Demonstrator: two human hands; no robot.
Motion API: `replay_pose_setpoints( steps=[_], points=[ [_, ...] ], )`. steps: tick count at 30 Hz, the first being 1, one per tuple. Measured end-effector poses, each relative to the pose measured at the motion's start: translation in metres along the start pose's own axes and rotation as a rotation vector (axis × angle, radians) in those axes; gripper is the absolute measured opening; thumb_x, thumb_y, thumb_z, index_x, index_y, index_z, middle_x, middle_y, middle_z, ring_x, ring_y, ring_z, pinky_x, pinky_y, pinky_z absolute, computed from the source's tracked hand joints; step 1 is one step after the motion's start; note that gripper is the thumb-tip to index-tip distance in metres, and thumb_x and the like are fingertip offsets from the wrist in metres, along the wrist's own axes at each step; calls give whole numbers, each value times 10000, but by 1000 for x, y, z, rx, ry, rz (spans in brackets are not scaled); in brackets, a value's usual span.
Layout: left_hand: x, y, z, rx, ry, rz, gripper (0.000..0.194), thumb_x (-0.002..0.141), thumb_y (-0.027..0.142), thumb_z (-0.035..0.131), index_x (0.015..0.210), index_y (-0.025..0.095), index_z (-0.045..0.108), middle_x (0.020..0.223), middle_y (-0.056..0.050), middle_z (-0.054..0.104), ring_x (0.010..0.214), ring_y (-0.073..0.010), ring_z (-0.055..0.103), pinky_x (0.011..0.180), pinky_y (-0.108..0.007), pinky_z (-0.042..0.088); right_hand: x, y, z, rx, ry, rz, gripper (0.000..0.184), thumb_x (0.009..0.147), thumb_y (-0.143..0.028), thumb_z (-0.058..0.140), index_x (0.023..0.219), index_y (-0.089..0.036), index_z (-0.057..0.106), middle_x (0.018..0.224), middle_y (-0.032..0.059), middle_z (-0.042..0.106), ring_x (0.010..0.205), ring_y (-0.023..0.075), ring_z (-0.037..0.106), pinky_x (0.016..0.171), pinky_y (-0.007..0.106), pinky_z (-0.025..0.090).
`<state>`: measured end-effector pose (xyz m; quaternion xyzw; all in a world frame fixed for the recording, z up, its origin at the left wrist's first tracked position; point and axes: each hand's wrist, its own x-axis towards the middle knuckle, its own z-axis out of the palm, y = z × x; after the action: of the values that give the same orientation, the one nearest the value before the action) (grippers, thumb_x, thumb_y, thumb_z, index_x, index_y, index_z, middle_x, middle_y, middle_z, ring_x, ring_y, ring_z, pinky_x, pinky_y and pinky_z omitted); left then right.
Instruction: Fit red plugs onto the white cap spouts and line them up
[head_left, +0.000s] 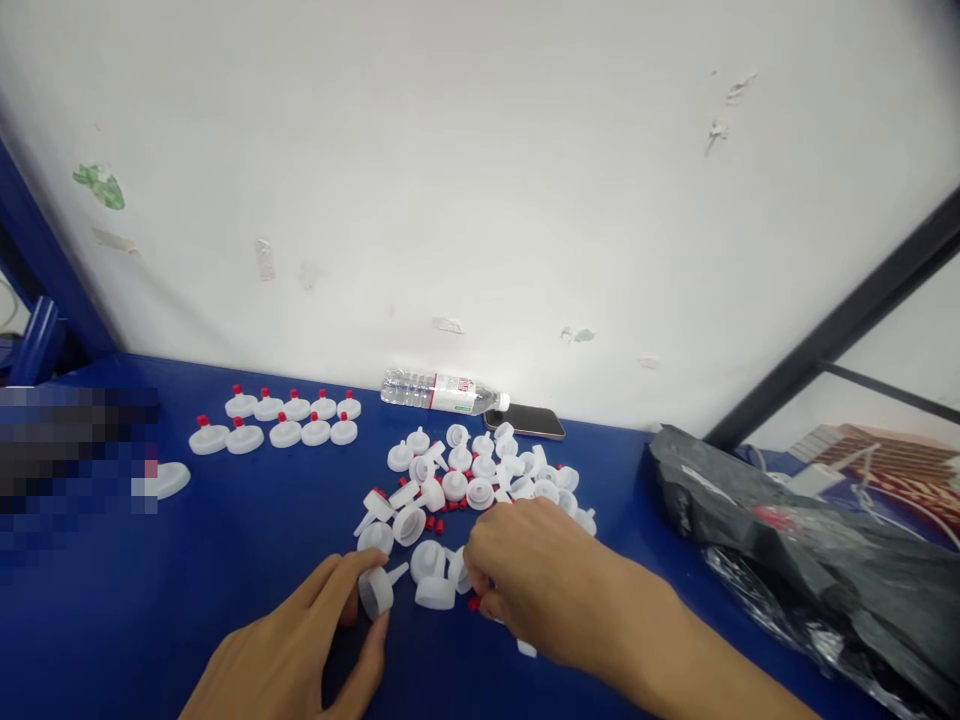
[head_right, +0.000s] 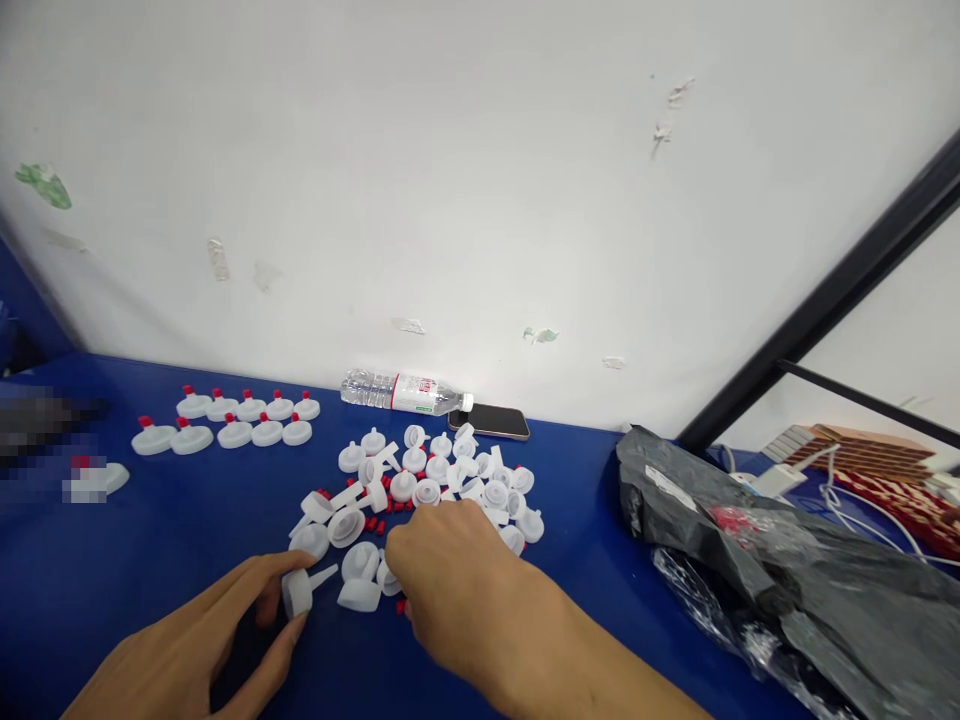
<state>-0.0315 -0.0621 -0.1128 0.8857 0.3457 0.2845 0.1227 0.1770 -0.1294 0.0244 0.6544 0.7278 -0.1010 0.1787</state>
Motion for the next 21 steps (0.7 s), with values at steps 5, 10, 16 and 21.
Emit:
replay_pose_setpoints(
  steps=[5, 10, 16, 21],
  points=[
    [0, 2, 0, -7, 1, -37, 286, 977, 458, 473, 1241, 374, 539, 871, 103, 711, 682, -116, 743, 582, -208, 544, -1, 1, 0, -12, 9, -42, 94, 902, -205, 700, 823, -213, 749, 809, 39, 768, 724, 204, 689, 542, 340, 279],
    [-2, 0, -1, -16, -47, -34, 314, 986, 473, 456, 1274, 373, 532, 902, 91, 716, 687, -124, 742, 573, -217, 541, 0, 0, -2, -31, -29, -79, 130, 894, -127, 652, 799, -191, 713, 784, 10, 741, 674, 163, 647, 518, 324, 280],
    [0, 3, -2, -33, -13, -37, 306, 985, 478, 465, 1264, 373, 531, 888, 94, 709, 681, -111, 735, 590, -202, 547, -5, 1, -5, -54, -17, -119, 183, 939, -95, 600, 798, -175, 685, 851, 33, 725, 677, 155, 604, 521, 311, 274],
    [5, 14, -11, -73, 58, -90, 331, 969, 548, 480, 1236, 361, 543, 1024, 76, 684, 492, -43, 592, 508, -166, 510, -10, 11, -5, 94, 180, -94, 164, 961, -104, 591, 841, -188, 668, 811, 10, 697, 593, 124, 526, 502, 287, 260]
  ],
)
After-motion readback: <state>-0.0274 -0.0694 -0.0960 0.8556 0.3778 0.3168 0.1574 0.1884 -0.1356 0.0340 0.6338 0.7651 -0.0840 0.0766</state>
